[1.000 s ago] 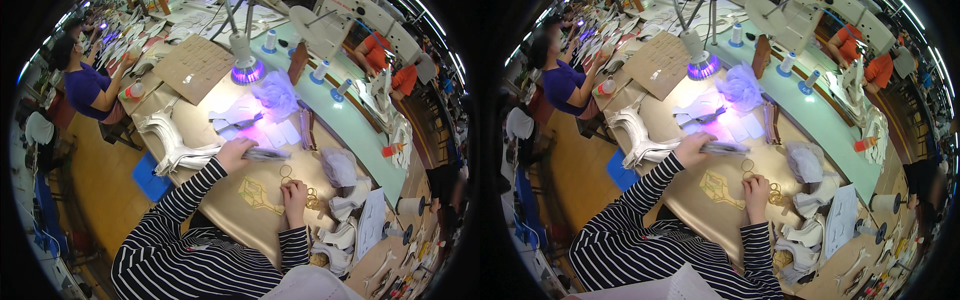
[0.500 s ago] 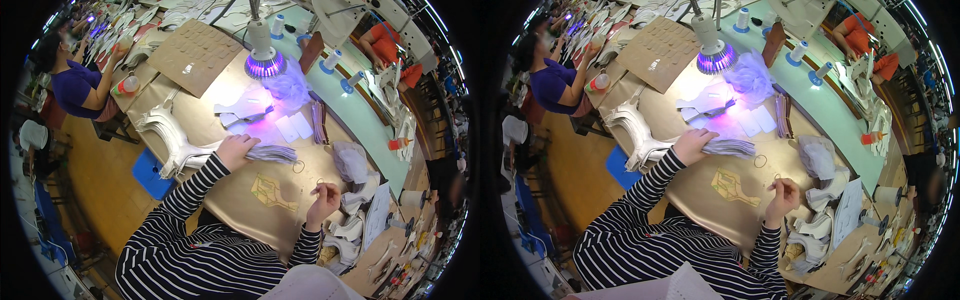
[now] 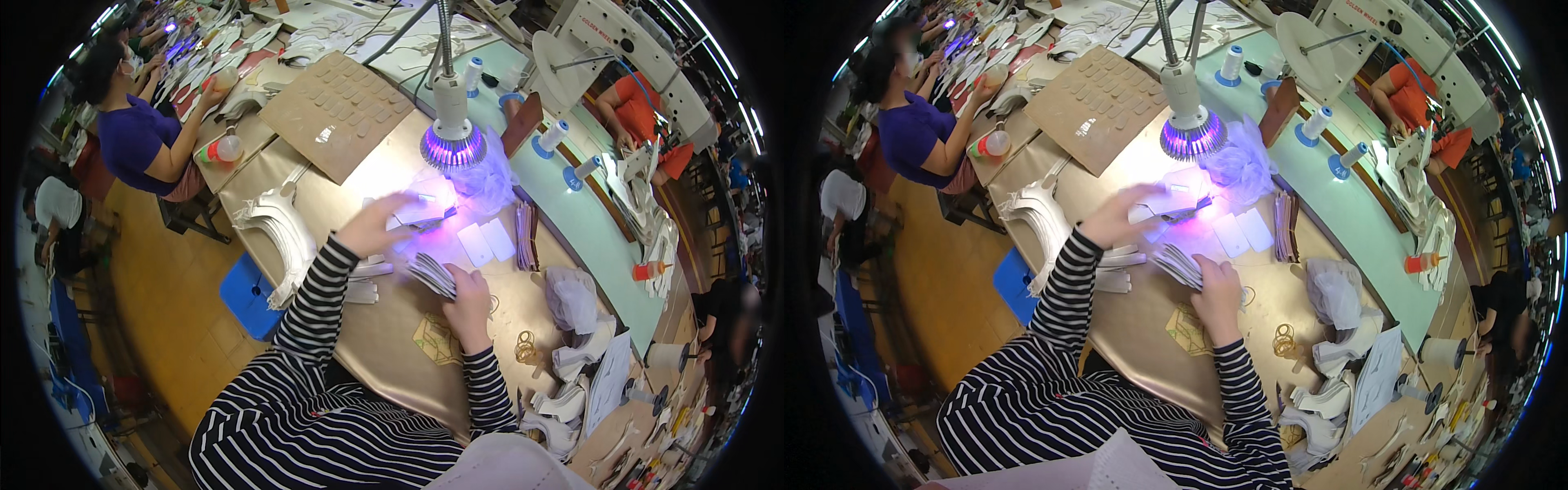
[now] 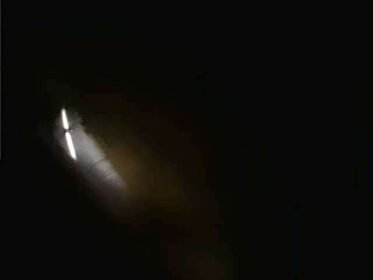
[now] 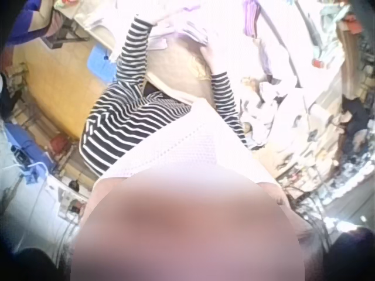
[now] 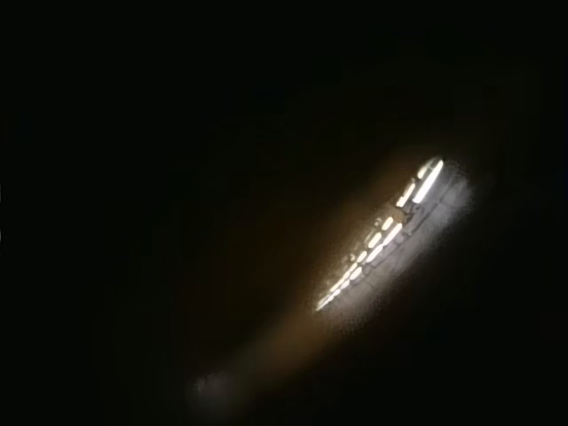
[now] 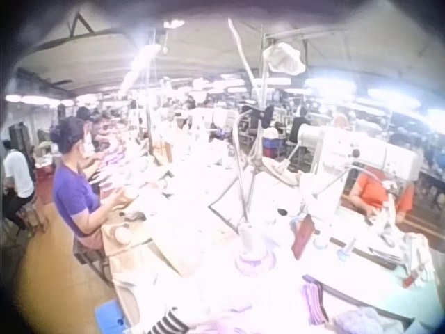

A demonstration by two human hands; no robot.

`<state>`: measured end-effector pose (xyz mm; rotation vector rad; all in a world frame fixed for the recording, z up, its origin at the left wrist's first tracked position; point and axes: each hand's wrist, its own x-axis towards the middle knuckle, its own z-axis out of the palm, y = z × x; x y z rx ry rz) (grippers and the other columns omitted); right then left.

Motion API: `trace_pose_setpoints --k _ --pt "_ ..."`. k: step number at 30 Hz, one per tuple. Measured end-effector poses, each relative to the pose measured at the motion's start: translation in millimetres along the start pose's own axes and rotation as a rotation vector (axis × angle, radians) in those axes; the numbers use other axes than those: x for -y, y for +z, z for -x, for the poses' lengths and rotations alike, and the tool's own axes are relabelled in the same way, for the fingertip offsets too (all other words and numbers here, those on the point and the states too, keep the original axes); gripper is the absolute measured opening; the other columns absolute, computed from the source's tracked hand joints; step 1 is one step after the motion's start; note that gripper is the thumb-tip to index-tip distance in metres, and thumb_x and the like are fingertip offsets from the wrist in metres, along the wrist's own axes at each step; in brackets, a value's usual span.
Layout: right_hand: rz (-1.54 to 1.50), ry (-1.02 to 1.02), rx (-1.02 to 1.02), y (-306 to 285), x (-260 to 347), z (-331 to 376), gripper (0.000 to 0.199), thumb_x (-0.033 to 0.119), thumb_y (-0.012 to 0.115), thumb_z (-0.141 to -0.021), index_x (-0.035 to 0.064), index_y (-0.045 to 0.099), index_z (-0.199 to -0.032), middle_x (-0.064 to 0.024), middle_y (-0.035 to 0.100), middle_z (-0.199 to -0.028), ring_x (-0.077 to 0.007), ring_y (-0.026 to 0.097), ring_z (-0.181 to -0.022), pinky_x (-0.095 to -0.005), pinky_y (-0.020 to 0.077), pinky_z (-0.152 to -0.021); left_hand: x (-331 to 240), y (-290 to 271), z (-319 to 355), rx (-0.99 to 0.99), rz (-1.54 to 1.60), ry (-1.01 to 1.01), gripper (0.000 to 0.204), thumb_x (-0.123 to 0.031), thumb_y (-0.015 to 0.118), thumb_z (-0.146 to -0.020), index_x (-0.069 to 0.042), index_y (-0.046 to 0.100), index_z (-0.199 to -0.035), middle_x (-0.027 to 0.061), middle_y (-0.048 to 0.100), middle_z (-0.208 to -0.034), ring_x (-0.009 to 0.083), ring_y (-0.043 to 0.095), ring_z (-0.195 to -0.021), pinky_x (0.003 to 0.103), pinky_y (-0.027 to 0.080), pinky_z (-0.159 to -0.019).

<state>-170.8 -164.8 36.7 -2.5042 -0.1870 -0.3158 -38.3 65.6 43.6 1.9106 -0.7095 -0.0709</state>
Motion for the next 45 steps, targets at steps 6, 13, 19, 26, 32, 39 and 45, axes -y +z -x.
trace_pose_setpoints --k 6,13,19,26,32,39,45 --pt "-0.042 0.225 -0.136 -16 3 26 0.051 -0.002 0.070 -0.066 0.0060 0.067 -0.117 -0.0134 0.061 -0.088 -0.0342 0.056 -0.083 -0.0431 0.0457 -0.075 68 29 -81 0.067 -0.635 -0.361 0.068 -0.053 0.069 -0.087 0.000 0.062 -0.129 0.0189 0.060 -0.136 0.0382 0.050 -0.131 0.045 0.037 -0.114" --pt "0.197 0.049 0.058 -2 -6 31 0.059 -0.006 0.069 -0.062 0.0080 0.059 -0.118 -0.0126 0.062 -0.111 -0.0338 0.055 -0.093 -0.0429 0.0454 -0.083 83 51 -83 0.266 -0.421 -0.459 0.071 -0.043 0.083 -0.070 0.005 0.059 -0.117 0.0275 0.059 -0.124 0.0350 0.057 -0.121 0.040 0.048 -0.102" --pt "0.014 0.226 -0.051 -15 5 37 0.053 0.002 0.070 -0.076 0.0034 0.056 -0.127 -0.0174 0.063 -0.111 -0.0375 0.058 -0.098 -0.0449 0.0470 -0.086 50 58 -59 0.080 -0.446 -0.270 0.057 -0.029 0.082 -0.068 -0.001 0.060 -0.113 0.0197 0.056 -0.103 0.0364 0.058 -0.097 0.042 0.050 -0.090" --pt "-0.066 0.564 0.010 -9 8 19 0.058 0.027 0.062 -0.094 -0.0036 0.040 -0.139 -0.0314 0.060 -0.120 -0.0489 0.063 -0.100 -0.0534 0.0506 -0.083 12 84 -24 0.011 -0.389 -0.286 0.048 -0.032 0.071 -0.090 -0.001 0.048 -0.119 0.0270 0.068 -0.094 0.0448 0.067 -0.093 0.050 0.054 -0.078" --pt "-0.230 0.540 -0.076 6 20 13 0.061 0.023 0.062 -0.094 -0.0048 0.037 -0.141 -0.0327 0.060 -0.122 -0.0490 0.062 -0.105 -0.0519 0.0505 -0.086 -22 104 19 -0.087 -0.187 -0.405 0.054 -0.029 0.067 -0.094 0.000 0.042 -0.132 0.0307 0.065 -0.109 0.0463 0.064 -0.104 0.046 0.052 -0.088" --pt "-0.570 0.658 -0.121 25 10 34 0.059 0.016 0.067 -0.090 -0.0037 0.042 -0.139 -0.0290 0.062 -0.120 -0.0422 0.065 -0.106 -0.0462 0.0509 -0.090 6 101 47 -0.166 0.271 -0.547 0.057 -0.019 0.065 -0.096 0.002 0.038 -0.142 0.0238 0.059 -0.131 0.0342 0.060 -0.120 0.040 0.047 -0.101" --pt "-1.433 0.688 -0.210 -5 19 45 0.055 0.005 0.065 -0.090 -0.0040 0.044 -0.140 -0.0143 0.061 -0.128 -0.0221 0.063 -0.109 -0.0320 0.0519 -0.094 -5 105 61 -0.375 0.957 -0.649 0.055 -0.017 0.064 -0.099 -0.003 0.041 -0.147 0.0091 0.056 -0.139 0.0200 0.052 -0.128 0.035 0.040 -0.110"
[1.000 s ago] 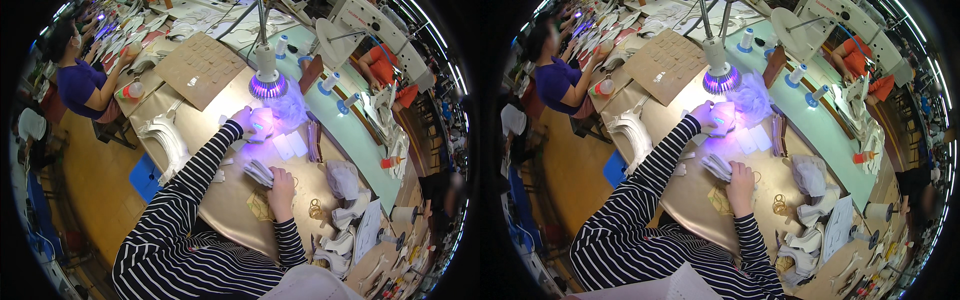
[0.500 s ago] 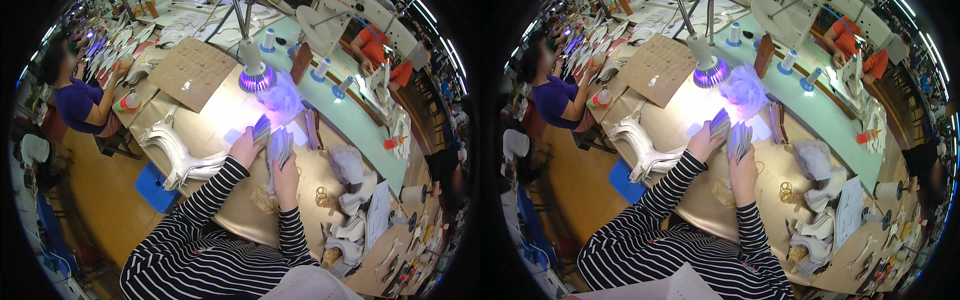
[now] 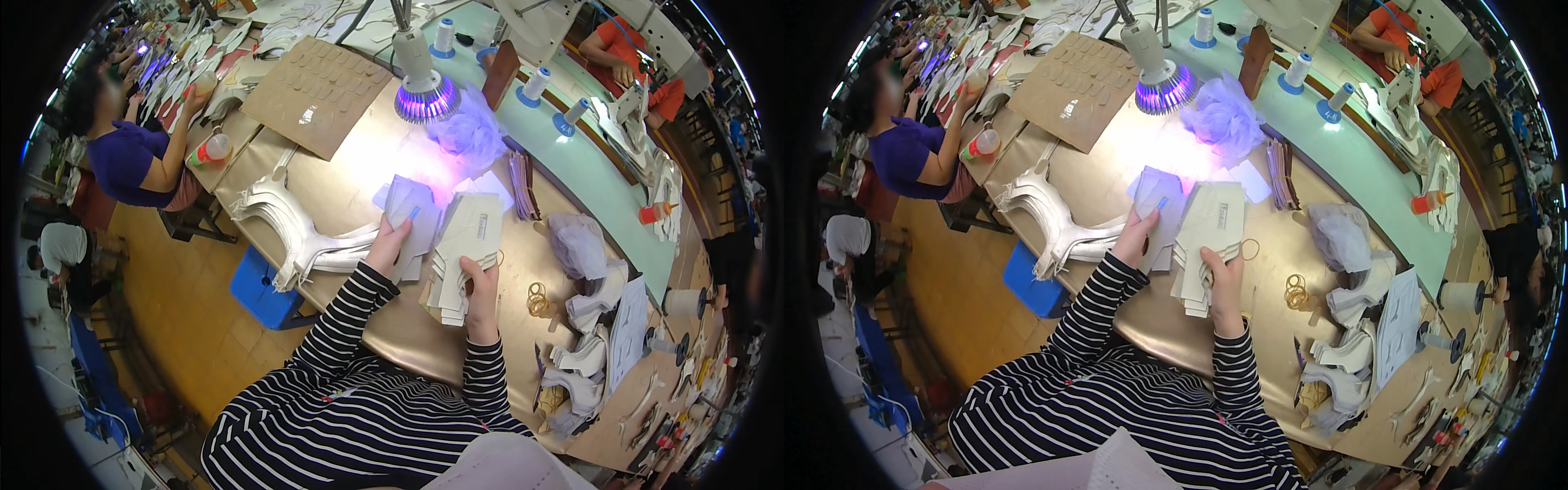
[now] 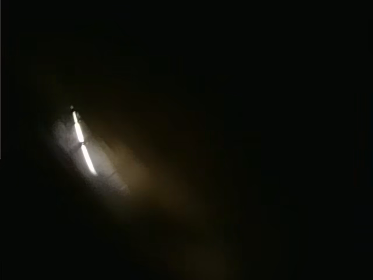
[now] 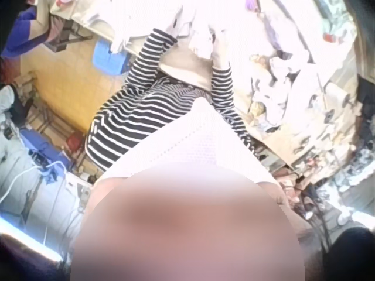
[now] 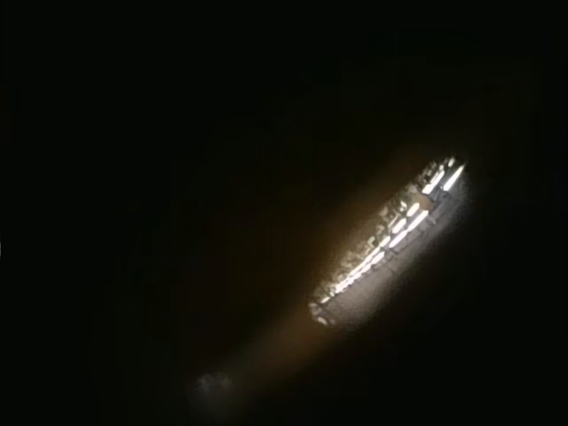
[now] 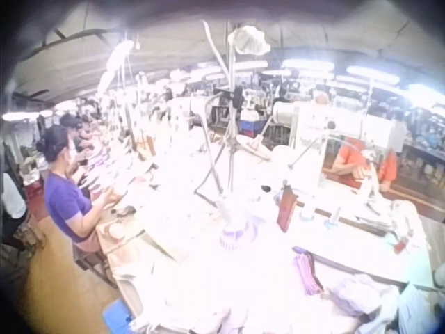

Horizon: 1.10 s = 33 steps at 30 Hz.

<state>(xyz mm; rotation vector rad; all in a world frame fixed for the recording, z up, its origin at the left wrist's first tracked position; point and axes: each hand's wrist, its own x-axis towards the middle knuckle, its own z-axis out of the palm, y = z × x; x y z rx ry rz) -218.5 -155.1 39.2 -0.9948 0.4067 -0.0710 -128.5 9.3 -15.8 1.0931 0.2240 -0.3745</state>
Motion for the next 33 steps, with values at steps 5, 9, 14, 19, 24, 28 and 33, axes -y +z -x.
trace_pose_setpoints --k 5,9,14,19,24,28,33 --pt "0.607 -0.147 0.050 19 -16 -8 0.066 0.016 0.067 -0.092 -0.0041 0.037 -0.147 -0.0199 0.052 -0.136 -0.0283 0.054 -0.122 -0.0400 0.0462 -0.100 3 24 29 0.069 0.133 -0.093 0.065 -0.017 0.071 -0.093 -0.003 0.038 -0.146 0.0096 0.057 -0.134 0.0207 0.053 -0.127 0.036 0.041 -0.109" --pt "0.933 -0.233 -0.051 14 -19 -3 0.085 0.026 0.070 -0.091 -0.0001 0.022 -0.156 -0.0227 0.037 -0.148 -0.0329 0.041 -0.134 -0.0429 0.0385 -0.107 -16 32 34 0.060 -0.294 0.278 0.085 -0.018 0.083 -0.080 -0.001 0.032 -0.146 0.0141 0.058 -0.129 0.0259 0.056 -0.122 0.038 0.046 -0.104" --pt "0.488 -0.408 -0.055 -8 8 -11 0.091 0.047 0.062 -0.095 0.0078 0.013 -0.161 -0.0191 0.024 -0.161 -0.0339 0.037 -0.137 -0.0466 0.0307 -0.114 -46 17 31 0.185 -0.904 0.427 0.089 -0.021 0.083 -0.076 0.002 0.032 -0.145 0.0227 0.060 -0.128 0.0354 0.062 -0.116 0.041 0.049 -0.101" --pt "0.431 -0.344 0.120 -7 -12 -51 0.082 0.048 0.050 -0.102 0.0118 0.007 -0.163 -0.0174 0.016 -0.166 -0.0342 0.020 -0.151 -0.0478 0.0178 -0.122 -40 10 26 0.341 -1.310 0.377 0.087 -0.023 0.082 -0.075 0.002 0.035 -0.144 0.0269 0.059 -0.127 0.0417 0.060 -0.117 0.044 0.049 -0.100" --pt "0.481 -0.276 0.289 -12 -41 -50 0.080 0.039 0.053 -0.102 0.0063 0.011 -0.161 -0.0194 0.018 -0.164 -0.0317 0.017 -0.152 -0.0433 0.0139 -0.124 -38 1 25 0.408 -1.346 0.443 0.086 -0.025 0.082 -0.075 0.002 0.036 -0.143 0.0266 0.060 -0.124 0.0424 0.059 -0.117 0.045 0.050 -0.097" --pt "0.310 -0.361 0.098 -22 -24 -35 0.062 0.023 0.052 -0.104 0.0101 0.021 -0.156 -0.0213 0.033 -0.157 -0.0277 0.043 -0.136 -0.0400 0.0349 -0.114 -48 5 28 0.330 -1.191 0.136 0.082 -0.025 0.082 -0.079 0.002 0.038 -0.143 0.0245 0.057 -0.131 0.0374 0.059 -0.119 0.042 0.048 -0.101" --pt "-0.112 -0.219 0.028 -37 25 -1 0.073 0.002 0.061 -0.094 0.0270 0.018 -0.147 -0.0231 0.042 -0.151 -0.0113 0.065 -0.071 -0.0186 0.0540 -0.055 -66 -13 38 0.399 -0.293 -0.116 0.077 -0.015 0.076 -0.084 0.003 0.037 -0.148 0.0183 0.060 -0.133 0.0301 0.062 -0.119 0.040 0.051 -0.101"
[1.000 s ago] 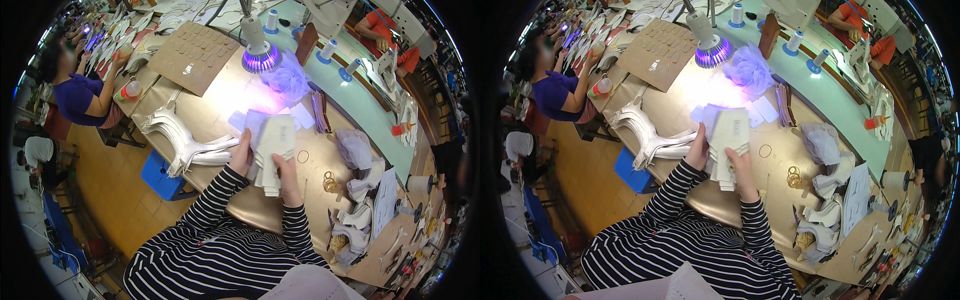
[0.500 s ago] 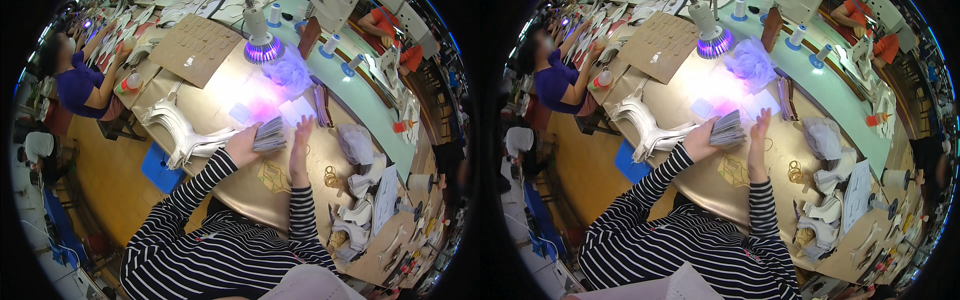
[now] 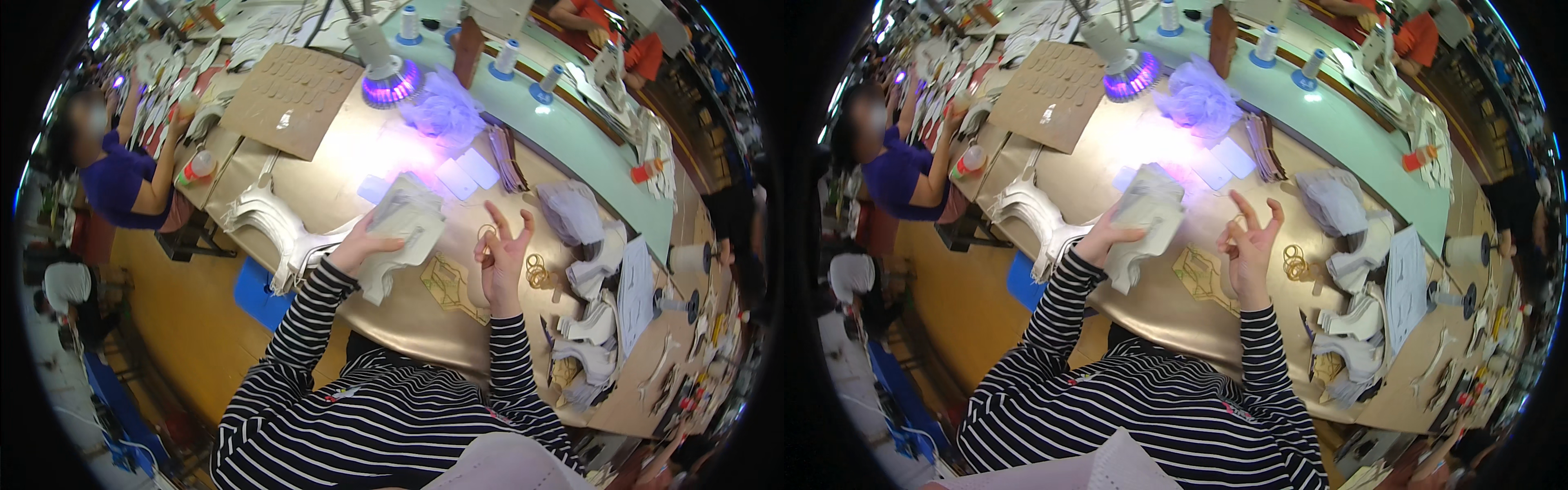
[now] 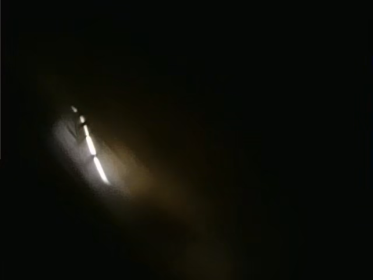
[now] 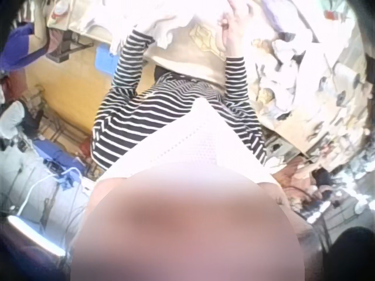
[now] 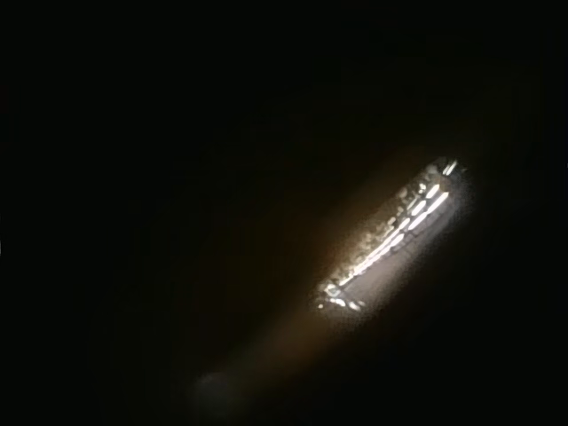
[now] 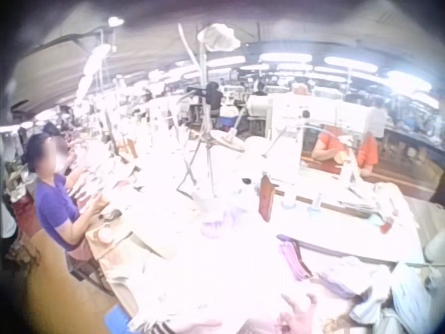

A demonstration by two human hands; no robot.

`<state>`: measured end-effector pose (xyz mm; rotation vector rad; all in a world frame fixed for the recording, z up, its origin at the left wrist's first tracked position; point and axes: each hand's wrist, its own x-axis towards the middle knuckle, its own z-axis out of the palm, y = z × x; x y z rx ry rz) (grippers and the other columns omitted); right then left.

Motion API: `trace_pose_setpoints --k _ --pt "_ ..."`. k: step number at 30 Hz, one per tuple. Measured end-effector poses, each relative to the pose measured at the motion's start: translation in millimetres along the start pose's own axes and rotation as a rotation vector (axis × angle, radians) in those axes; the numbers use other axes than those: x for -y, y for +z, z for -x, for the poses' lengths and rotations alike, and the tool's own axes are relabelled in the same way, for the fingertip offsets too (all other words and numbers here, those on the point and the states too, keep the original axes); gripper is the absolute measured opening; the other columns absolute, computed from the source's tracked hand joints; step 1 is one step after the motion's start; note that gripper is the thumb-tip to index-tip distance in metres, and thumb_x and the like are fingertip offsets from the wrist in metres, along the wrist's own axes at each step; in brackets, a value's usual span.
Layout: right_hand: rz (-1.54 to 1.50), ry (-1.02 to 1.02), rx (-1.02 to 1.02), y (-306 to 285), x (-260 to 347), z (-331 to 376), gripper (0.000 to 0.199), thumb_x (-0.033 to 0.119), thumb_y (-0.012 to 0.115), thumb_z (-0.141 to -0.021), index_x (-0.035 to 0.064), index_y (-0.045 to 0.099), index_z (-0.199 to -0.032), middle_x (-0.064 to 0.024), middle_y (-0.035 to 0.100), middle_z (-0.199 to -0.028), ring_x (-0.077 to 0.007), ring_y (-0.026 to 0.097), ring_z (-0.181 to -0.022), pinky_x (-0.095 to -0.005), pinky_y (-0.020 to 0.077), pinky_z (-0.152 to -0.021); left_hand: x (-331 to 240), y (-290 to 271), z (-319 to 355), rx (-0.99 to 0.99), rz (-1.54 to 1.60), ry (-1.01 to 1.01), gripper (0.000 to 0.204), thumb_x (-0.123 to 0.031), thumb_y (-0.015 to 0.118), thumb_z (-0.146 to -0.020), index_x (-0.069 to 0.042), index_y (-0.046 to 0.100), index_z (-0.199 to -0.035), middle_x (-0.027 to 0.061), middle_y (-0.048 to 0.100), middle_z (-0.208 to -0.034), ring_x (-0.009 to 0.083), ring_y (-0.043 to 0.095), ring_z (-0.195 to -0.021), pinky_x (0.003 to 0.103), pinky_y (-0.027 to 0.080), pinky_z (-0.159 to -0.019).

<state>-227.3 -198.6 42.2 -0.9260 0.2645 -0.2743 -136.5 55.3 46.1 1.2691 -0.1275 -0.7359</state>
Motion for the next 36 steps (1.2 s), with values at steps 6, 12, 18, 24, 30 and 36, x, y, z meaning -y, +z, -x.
trace_pose_setpoints --k 6,12,18,24,30,36 --pt "-0.254 0.470 0.313 30 -11 36 0.099 -0.002 0.067 -0.087 0.0322 0.001 -0.152 -0.0206 0.036 -0.156 -0.0149 0.064 -0.073 -0.0191 0.0551 -0.051 41 -8 38 0.355 0.800 -0.202 0.077 -0.012 0.077 -0.081 0.003 0.040 -0.147 0.0174 0.059 -0.137 0.0293 0.061 -0.121 0.042 0.052 -0.104" --pt "-0.434 0.447 0.501 22 -4 45 0.118 -0.001 0.073 -0.083 0.0323 -0.014 -0.156 -0.0177 0.031 -0.158 -0.0284 0.057 -0.124 -0.0458 0.0543 -0.101 10 -10 57 0.217 0.586 -0.138 0.084 -0.025 0.077 -0.079 0.001 0.036 -0.148 0.0223 0.056 -0.133 0.0324 0.063 -0.115 0.046 0.056 -0.093" --pt "0.603 -0.196 0.551 25 42 47 0.129 0.030 0.092 -0.067 0.0178 0.004 -0.160 -0.0231 0.014 -0.162 -0.0364 0.020 -0.152 -0.0515 0.0195 -0.123 -12 22 64 0.227 -0.485 -0.171 0.066 -0.016 0.087 -0.066 0.003 0.061 -0.124 0.0105 0.068 -0.112 0.0203 0.064 -0.103 0.035 0.052 -0.090" --pt "0.724 -0.269 0.885 52 60 86 0.094 0.032 0.081 -0.080 0.0125 0.029 -0.156 -0.0230 0.045 -0.145 -0.0323 0.046 -0.134 -0.0546 0.0258 -0.119 53 3 52 0.230 -0.487 -0.104 0.054 -0.020 0.077 -0.081 0.002 0.059 -0.127 0.0122 0.067 -0.116 0.0209 0.064 -0.102 0.035 0.053 -0.087" --pt "0.512 0.177 0.407 21 50 100 0.074 0.022 0.070 -0.093 0.0103 0.031 -0.156 -0.0147 0.070 -0.114 -0.0202 0.071 -0.090 -0.0402 0.0394 -0.112 30 -4 74 -0.025 0.166 -0.160 0.058 -0.006 0.062 -0.087 0.003 0.044 -0.142 0.0165 0.062 -0.125 0.0300 0.066 -0.107 0.039 0.057 -0.092" --pt "0.696 -0.046 0.138 9 -17 130 0.075 0.028 0.070 -0.095 0.0128 0.031 -0.157 -0.0200 0.054 -0.140 -0.0282 0.057 -0.126 -0.0380 0.0407 -0.111 26 48 104 -0.114 -0.028 -0.055 0.079 -0.015 0.075 -0.086 0.000 0.034 -0.152 0.0164 0.058 -0.136 0.0304 0.059 -0.122 0.038 0.042 -0.112"
